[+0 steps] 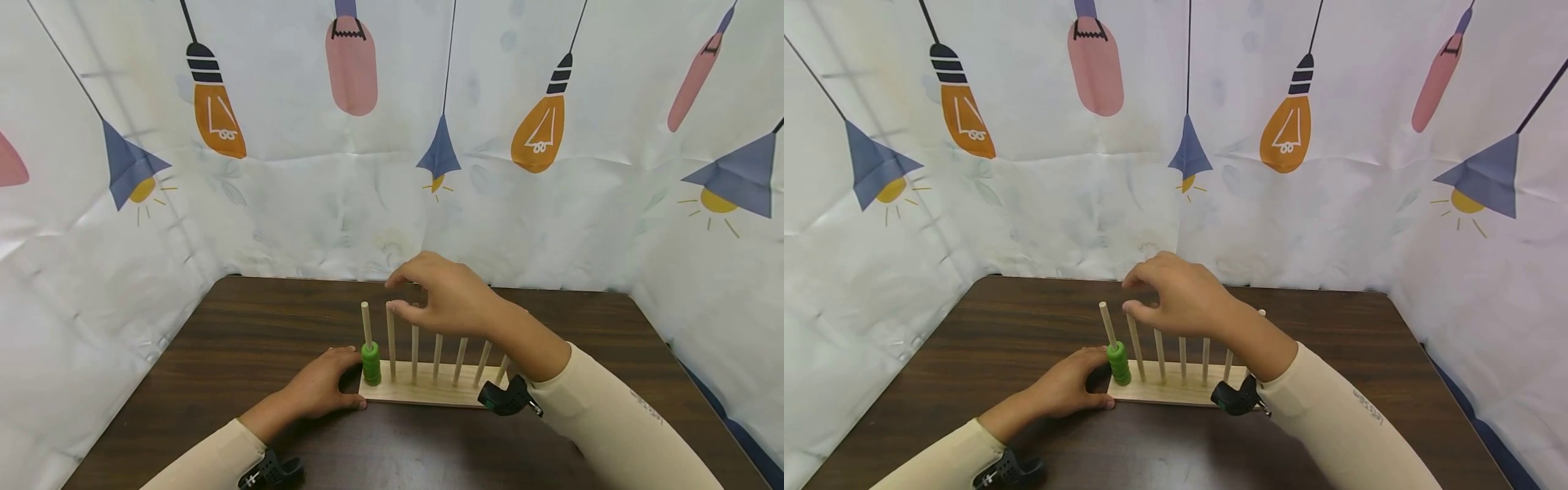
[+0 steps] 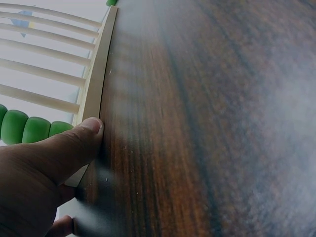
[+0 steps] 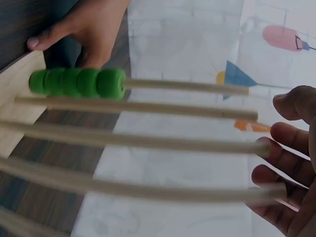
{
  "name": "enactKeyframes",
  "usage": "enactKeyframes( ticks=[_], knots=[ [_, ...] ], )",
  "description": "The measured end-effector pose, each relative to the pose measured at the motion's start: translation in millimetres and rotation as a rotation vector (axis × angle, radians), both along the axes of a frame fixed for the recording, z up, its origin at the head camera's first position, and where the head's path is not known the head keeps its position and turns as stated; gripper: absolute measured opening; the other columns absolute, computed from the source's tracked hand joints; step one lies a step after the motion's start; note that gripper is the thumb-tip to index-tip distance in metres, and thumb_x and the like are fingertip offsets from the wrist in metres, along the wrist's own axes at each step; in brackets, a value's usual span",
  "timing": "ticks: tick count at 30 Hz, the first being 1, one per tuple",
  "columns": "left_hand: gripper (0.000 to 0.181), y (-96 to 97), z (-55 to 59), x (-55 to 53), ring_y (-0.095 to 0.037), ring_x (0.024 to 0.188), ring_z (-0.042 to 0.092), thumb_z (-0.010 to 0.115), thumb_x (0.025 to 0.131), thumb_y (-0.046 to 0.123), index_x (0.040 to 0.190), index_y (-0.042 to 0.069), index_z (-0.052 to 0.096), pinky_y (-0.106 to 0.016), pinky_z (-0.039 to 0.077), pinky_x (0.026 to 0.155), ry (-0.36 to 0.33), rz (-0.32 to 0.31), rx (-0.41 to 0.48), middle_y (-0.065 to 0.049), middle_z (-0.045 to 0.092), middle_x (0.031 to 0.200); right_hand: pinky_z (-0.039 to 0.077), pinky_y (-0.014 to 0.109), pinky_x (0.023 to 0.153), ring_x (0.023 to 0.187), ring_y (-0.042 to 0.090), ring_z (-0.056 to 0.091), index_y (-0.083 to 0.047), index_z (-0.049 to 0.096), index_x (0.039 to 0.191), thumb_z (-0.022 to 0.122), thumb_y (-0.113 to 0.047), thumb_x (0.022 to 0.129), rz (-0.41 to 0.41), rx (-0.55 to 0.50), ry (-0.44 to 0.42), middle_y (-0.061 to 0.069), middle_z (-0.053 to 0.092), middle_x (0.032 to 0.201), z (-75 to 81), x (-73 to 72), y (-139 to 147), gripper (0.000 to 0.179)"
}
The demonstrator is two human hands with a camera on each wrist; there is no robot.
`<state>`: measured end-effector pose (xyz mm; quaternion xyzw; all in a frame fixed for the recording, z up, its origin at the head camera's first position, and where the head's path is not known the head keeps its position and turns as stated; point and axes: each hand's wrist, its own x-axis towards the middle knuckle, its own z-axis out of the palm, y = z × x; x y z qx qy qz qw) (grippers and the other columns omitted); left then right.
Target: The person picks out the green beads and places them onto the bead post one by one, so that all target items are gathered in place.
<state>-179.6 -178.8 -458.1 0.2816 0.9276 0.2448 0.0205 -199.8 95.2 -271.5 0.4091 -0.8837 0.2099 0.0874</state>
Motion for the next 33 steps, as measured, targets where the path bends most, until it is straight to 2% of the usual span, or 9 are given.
enactKeyframes(
  ticks=[5,14,25,33],
  knots=[
    [0.070,1.1,-2.3,-1.4,-0.038,0.137,0.048,0.091,0.076,0.041,0.136,0.014,0.064,-0.057,0.038,0.112,0.006,0.006,-0.018,-0.009,0.061,0.140,0.055,0.037,0.086,0.113,0.010,0.059,-0.020,0.072,0.114,0.075,-0.032,0.095,-0.040,-0.004,0.027,-0.010,0.066,0.112,-1.6,-1.9,19,0.023],
    [0.069,1.5,0.1,-0.6,-0.040,0.136,0.048,0.091,0.076,0.039,0.135,0.013,0.064,-0.058,0.040,0.111,0.016,-0.010,-0.007,-0.011,0.061,0.139,0.055,0.041,0.084,0.109,0.013,0.061,-0.019,0.073,0.113,0.078,-0.027,0.093,-0.079,-0.047,0.062,-0.009,0.067,0.110,-1.9,1.1,57,0.022],
    [0.071,1.6,-1.5,-1.5,-0.041,0.136,0.049,0.091,0.076,0.039,0.136,0.013,0.064,-0.059,0.039,0.111,0.015,-0.007,-0.013,-0.011,0.061,0.141,0.055,0.037,0.074,0.092,0.010,0.059,-0.019,0.072,0.114,0.076,-0.021,0.094,-0.148,-0.053,0.073,-0.007,0.068,0.110,-4.9,6.5,97,0.020],
    [0.071,1.2,-1.9,-2.4,-0.041,0.136,0.048,0.091,0.076,0.040,0.136,0.013,0.064,-0.059,0.040,0.110,0.015,-0.006,-0.021,-0.010,0.061,0.140,0.053,0.040,0.073,0.088,0.014,0.058,-0.018,0.073,0.111,0.077,-0.018,0.094,-0.217,-0.057,0.110,-0.007,0.069,0.109,-9.0,12.1,124,0.018]
  ],
)
